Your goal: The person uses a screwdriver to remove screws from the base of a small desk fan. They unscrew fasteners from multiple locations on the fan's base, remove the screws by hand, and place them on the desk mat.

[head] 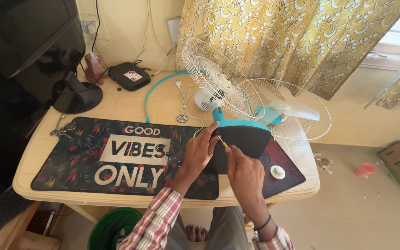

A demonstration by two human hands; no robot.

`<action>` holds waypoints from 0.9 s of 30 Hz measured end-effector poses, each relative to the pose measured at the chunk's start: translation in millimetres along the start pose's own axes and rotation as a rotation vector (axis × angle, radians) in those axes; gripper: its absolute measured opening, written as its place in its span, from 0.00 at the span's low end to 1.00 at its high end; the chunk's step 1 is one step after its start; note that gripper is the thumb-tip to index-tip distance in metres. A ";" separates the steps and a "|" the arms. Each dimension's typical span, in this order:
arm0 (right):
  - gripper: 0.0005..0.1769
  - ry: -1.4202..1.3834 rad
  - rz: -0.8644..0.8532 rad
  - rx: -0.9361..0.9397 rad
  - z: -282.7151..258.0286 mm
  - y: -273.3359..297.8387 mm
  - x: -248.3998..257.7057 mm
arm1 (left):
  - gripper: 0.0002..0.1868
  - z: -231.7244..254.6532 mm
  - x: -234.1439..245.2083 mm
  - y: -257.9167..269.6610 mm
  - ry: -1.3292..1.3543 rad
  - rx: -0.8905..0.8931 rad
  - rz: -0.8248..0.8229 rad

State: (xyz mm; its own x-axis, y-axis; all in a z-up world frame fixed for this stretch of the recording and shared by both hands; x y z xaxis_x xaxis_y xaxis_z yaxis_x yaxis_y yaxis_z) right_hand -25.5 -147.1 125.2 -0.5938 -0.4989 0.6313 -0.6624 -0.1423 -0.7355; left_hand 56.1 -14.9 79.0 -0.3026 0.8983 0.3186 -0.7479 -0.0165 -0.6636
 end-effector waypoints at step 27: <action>0.16 -0.505 -0.061 -0.548 126.5 111.1 -45.2 | 0.22 3.9 15.3 -4.1 0.050 -0.097 -0.010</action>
State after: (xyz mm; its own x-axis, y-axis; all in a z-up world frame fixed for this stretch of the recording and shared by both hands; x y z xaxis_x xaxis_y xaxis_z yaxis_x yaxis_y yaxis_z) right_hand -14.5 -248.6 -16.1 -0.3545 -0.8543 0.3802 -0.8984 0.1984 -0.3918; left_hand 52.3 -2.7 89.2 -0.2641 0.9188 0.2932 -0.6893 0.0328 -0.7237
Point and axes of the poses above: each hand's wrist, its own y-axis away from the middle knuckle, its own x-axis out of the back of the hand, z = x × y, the point moved 10 cm from there along -y, towards the middle knuckle, and after that the axes turned 14 degrees about x, right-handed, at the moved point
